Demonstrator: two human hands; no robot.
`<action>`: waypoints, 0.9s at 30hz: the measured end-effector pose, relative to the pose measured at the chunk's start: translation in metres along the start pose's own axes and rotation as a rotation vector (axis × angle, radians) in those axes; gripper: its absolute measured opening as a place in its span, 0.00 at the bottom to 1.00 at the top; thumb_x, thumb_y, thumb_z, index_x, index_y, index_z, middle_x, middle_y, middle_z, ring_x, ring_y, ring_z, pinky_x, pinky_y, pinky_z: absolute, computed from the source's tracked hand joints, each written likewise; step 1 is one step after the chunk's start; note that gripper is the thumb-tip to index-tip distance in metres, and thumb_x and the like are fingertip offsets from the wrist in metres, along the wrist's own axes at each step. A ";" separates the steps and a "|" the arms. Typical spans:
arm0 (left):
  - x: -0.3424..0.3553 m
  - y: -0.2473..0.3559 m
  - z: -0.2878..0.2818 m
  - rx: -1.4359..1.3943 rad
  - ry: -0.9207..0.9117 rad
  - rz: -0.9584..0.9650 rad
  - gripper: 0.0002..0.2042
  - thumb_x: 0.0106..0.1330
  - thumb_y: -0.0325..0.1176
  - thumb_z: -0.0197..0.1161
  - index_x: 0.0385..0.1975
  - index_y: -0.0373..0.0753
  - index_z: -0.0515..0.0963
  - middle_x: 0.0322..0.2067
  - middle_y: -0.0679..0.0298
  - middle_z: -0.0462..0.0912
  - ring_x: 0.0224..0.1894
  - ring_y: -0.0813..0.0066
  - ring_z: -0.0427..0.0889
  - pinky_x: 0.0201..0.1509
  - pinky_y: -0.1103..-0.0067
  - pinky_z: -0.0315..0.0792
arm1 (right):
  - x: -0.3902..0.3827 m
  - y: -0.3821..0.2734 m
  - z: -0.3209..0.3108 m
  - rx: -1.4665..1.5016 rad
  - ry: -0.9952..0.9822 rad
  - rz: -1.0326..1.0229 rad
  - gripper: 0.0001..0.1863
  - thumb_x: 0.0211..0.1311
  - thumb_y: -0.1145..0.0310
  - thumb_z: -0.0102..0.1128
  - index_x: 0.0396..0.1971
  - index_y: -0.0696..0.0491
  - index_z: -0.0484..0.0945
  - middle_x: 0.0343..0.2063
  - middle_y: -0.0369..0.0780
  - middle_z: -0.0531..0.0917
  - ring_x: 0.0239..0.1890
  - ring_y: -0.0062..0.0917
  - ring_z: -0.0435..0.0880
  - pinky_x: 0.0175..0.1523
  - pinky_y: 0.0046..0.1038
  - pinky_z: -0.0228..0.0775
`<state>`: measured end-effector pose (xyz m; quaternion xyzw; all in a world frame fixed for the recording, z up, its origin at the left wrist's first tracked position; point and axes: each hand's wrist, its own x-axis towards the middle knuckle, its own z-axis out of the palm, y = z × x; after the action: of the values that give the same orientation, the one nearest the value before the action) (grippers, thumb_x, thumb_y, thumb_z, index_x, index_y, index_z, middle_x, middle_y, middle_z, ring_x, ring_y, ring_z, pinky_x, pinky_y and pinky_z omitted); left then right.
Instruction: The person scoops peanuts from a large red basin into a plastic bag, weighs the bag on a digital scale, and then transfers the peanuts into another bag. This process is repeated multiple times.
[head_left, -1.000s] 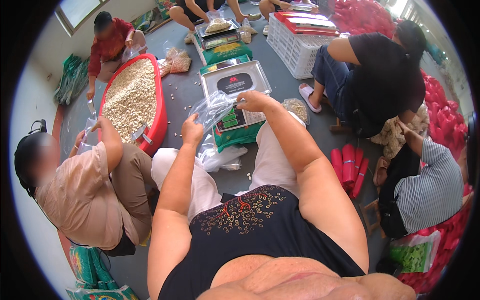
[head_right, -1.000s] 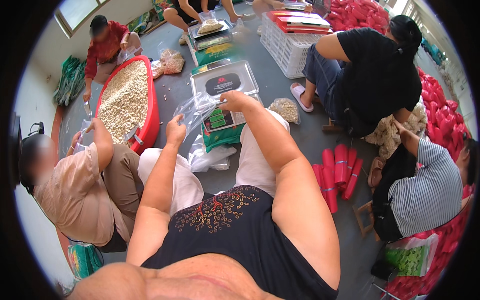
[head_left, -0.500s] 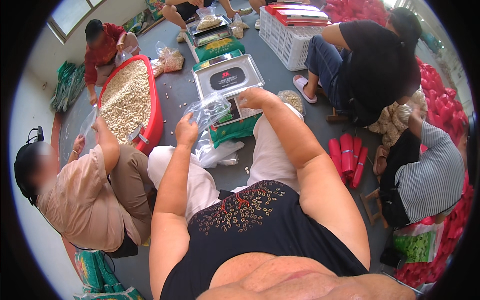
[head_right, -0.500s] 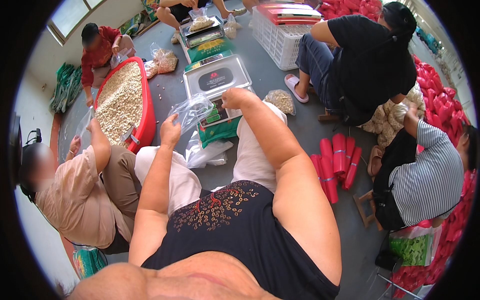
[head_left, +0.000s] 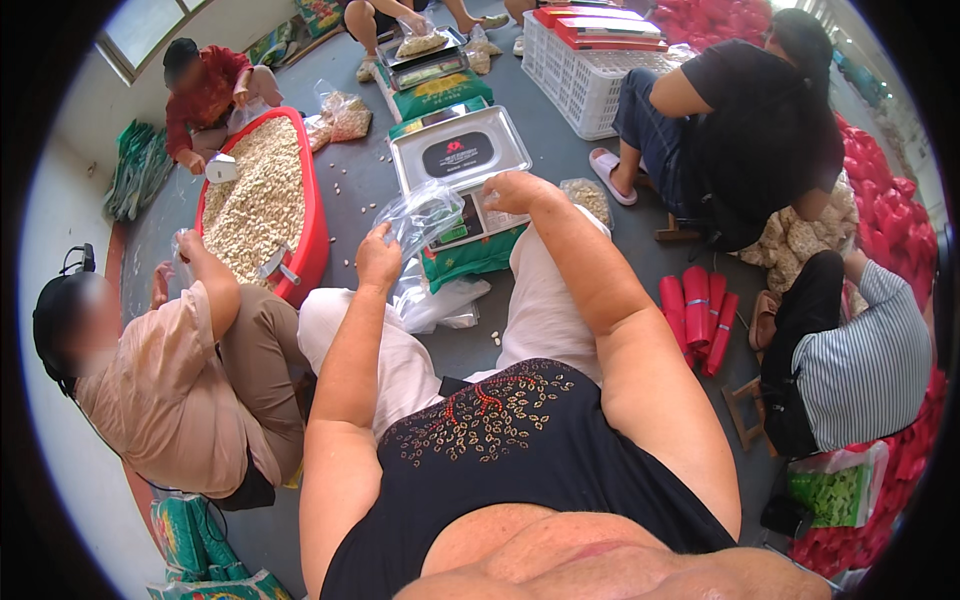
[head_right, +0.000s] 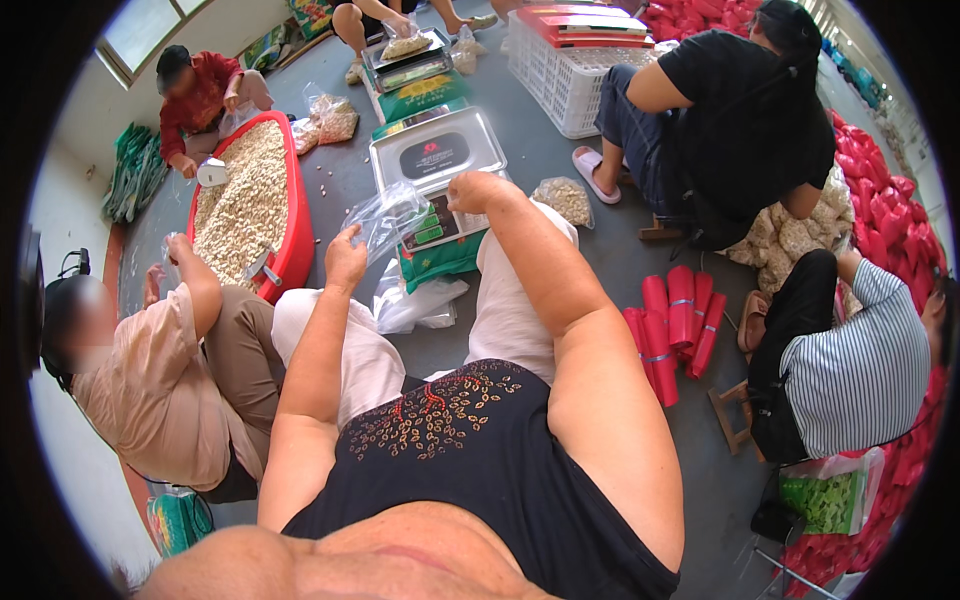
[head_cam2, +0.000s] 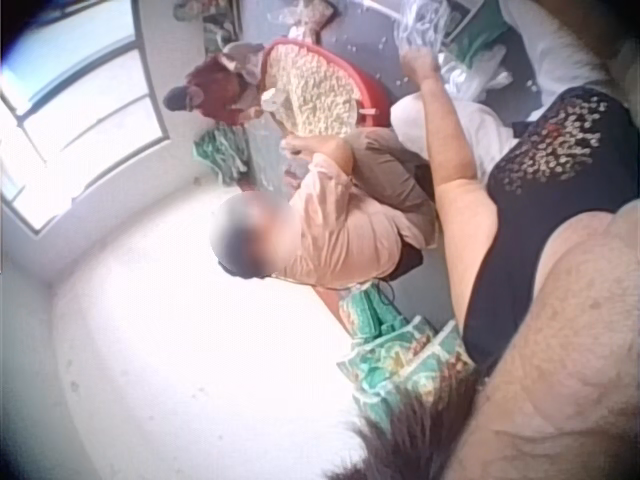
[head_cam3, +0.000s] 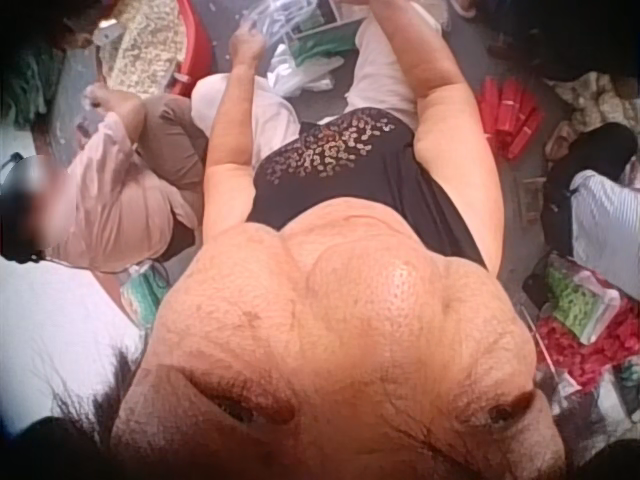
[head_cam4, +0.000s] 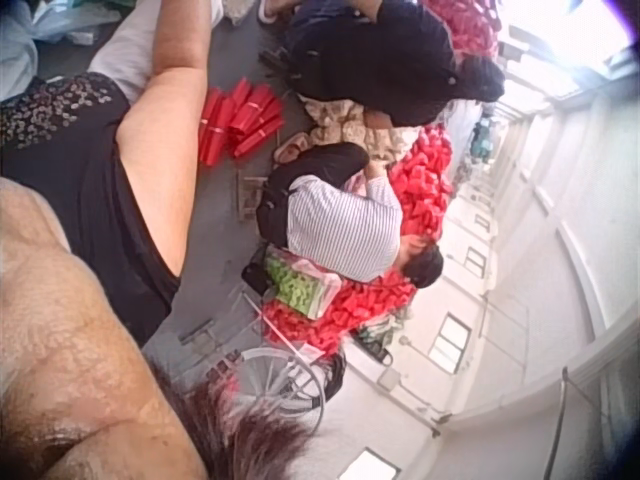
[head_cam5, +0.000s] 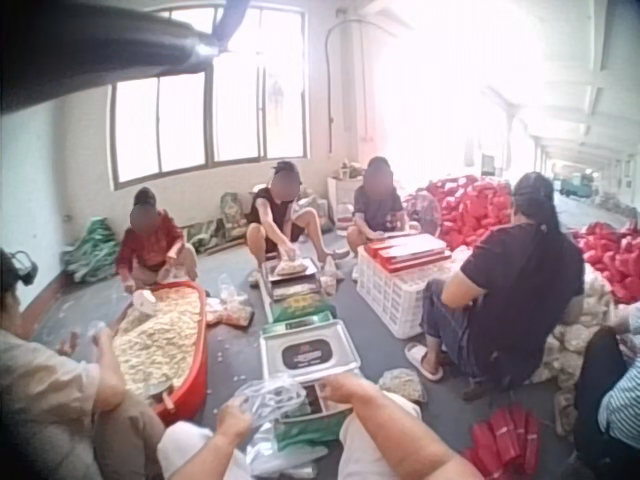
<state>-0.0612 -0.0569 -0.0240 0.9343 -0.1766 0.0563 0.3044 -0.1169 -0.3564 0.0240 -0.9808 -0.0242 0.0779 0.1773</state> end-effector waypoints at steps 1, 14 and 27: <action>0.000 -0.003 0.000 0.005 0.004 0.006 0.19 0.56 0.30 0.58 0.50 0.38 0.77 0.48 0.54 0.80 0.51 0.58 0.79 0.56 0.72 0.70 | -0.001 -0.003 -0.002 -0.003 -0.005 0.002 0.21 0.55 0.54 0.61 0.46 0.49 0.80 0.45 0.46 0.81 0.51 0.40 0.78 0.57 0.35 0.68; -0.004 0.006 -0.008 0.009 -0.027 -0.012 0.20 0.57 0.30 0.57 0.51 0.38 0.76 0.50 0.53 0.79 0.53 0.58 0.77 0.58 0.72 0.69 | 0.002 0.002 0.003 -0.011 0.010 -0.020 0.21 0.55 0.54 0.62 0.45 0.49 0.80 0.44 0.47 0.82 0.50 0.40 0.78 0.56 0.36 0.69; -0.004 0.004 -0.008 0.014 -0.053 -0.023 0.20 0.57 0.31 0.57 0.52 0.38 0.76 0.51 0.52 0.78 0.54 0.56 0.76 0.59 0.70 0.68 | 0.000 -0.001 0.002 -0.022 0.013 -0.003 0.21 0.55 0.53 0.61 0.45 0.50 0.80 0.44 0.47 0.82 0.50 0.40 0.78 0.56 0.35 0.68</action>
<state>-0.0664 -0.0539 -0.0159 0.9395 -0.1734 0.0292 0.2939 -0.1175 -0.3547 0.0226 -0.9831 -0.0255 0.0711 0.1667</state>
